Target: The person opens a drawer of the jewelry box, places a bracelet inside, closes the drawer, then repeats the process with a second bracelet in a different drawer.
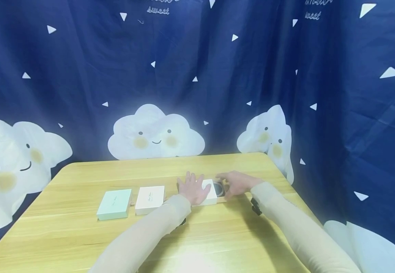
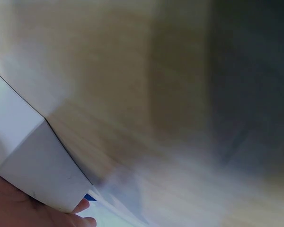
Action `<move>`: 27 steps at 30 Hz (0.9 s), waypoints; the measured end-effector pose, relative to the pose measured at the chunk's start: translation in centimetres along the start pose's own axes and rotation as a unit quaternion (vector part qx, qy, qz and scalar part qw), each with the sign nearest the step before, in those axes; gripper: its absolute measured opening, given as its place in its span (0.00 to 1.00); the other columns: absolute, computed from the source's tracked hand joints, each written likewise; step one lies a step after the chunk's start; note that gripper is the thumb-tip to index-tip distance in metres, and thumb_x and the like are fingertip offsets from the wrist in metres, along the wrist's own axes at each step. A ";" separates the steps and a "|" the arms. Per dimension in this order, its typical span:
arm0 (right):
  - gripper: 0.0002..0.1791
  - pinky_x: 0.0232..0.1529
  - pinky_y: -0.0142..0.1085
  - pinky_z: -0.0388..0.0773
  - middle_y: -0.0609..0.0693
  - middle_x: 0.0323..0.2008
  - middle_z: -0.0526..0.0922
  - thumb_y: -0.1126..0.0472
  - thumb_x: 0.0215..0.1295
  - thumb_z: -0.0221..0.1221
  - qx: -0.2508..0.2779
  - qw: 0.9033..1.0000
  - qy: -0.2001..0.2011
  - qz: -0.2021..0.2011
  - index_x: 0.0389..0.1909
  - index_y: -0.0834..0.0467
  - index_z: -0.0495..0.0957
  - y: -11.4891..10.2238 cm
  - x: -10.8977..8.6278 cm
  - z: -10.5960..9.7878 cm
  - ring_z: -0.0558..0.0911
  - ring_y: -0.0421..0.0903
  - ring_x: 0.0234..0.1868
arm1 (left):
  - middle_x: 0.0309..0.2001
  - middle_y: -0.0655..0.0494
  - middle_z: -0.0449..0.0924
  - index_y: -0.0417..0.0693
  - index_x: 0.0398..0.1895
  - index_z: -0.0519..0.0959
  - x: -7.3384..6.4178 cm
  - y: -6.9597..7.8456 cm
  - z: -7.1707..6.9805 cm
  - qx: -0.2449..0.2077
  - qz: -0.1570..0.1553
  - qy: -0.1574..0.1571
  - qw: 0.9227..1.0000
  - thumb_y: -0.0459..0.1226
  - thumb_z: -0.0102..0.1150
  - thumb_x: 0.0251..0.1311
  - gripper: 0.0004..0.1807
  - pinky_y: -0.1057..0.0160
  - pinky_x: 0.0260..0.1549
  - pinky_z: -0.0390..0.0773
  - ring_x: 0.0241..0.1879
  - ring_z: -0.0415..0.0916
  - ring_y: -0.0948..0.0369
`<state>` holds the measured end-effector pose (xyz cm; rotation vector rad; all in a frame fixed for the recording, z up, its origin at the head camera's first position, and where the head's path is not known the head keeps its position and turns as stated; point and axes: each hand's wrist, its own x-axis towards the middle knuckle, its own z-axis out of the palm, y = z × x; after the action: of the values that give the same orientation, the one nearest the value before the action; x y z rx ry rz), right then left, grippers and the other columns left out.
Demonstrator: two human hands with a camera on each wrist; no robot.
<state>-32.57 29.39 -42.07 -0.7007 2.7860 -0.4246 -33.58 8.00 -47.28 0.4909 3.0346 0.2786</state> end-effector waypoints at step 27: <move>0.53 0.62 0.53 0.75 0.58 0.61 0.80 0.56 0.45 0.79 0.012 1.000 -0.006 -0.012 0.74 0.59 0.65 -0.8 0.6 0.2 0.79 0.56 0.61 | 0.79 0.42 0.52 0.63 0.80 0.56 0.3 0.0 0.3 -0.001 -0.003 -0.008 1.000 0.67 0.25 0.71 0.39 0.27 0.69 0.46 0.80 0.41 0.43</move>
<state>-32.70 28.34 -42.05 -0.7293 2.7593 -0.4557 -33.85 8.17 -47.58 0.4825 3.0201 0.2755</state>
